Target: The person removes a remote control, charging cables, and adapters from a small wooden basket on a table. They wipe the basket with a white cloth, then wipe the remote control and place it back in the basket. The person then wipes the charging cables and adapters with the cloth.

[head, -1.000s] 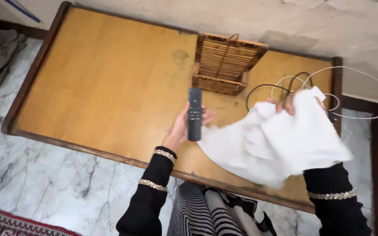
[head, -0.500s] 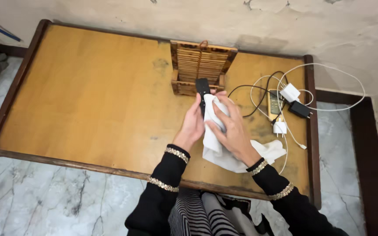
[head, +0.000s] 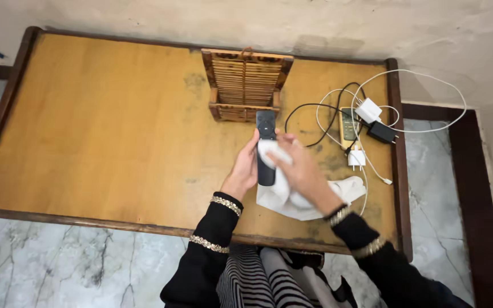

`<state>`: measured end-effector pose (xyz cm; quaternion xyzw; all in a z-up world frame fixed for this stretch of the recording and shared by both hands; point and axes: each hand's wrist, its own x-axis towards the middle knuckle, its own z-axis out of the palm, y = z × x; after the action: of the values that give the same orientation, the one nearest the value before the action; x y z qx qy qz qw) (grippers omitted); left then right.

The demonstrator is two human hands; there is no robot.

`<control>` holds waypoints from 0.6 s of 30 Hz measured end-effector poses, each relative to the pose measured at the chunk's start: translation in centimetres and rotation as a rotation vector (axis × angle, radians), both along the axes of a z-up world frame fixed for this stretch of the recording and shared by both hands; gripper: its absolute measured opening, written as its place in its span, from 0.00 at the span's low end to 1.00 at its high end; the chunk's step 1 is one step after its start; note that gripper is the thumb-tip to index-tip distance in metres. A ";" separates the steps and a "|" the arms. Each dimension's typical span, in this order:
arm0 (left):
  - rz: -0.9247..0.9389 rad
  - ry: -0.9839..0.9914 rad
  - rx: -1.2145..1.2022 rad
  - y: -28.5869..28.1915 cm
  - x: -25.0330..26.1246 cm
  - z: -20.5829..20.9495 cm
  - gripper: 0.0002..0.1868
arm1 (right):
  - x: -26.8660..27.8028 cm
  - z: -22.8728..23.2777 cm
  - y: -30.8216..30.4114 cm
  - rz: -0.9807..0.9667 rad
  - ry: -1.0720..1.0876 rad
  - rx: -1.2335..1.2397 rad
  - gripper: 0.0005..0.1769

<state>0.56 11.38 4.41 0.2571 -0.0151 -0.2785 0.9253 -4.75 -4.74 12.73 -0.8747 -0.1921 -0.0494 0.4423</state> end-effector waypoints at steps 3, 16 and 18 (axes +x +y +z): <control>-0.017 0.074 0.119 0.2 0.6 0.8 0.31 | 1.2 1.7 -0.3 -0.063 -0.394 -0.175 0.16; 0.003 0.087 0.063 0.0 -0.1 -2.5 0.25 | 1.7 -2.1 -1.2 0.098 -0.651 -0.411 0.28; 0.015 0.136 0.140 0.1 0.4 -3.3 0.25 | 1.7 -1.4 -0.6 -0.037 -0.610 -0.425 0.28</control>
<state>0.94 11.48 1.06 0.3019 0.0692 -0.2885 0.9060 -3.01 -5.39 11.36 -0.8954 -0.3053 -0.2746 0.1722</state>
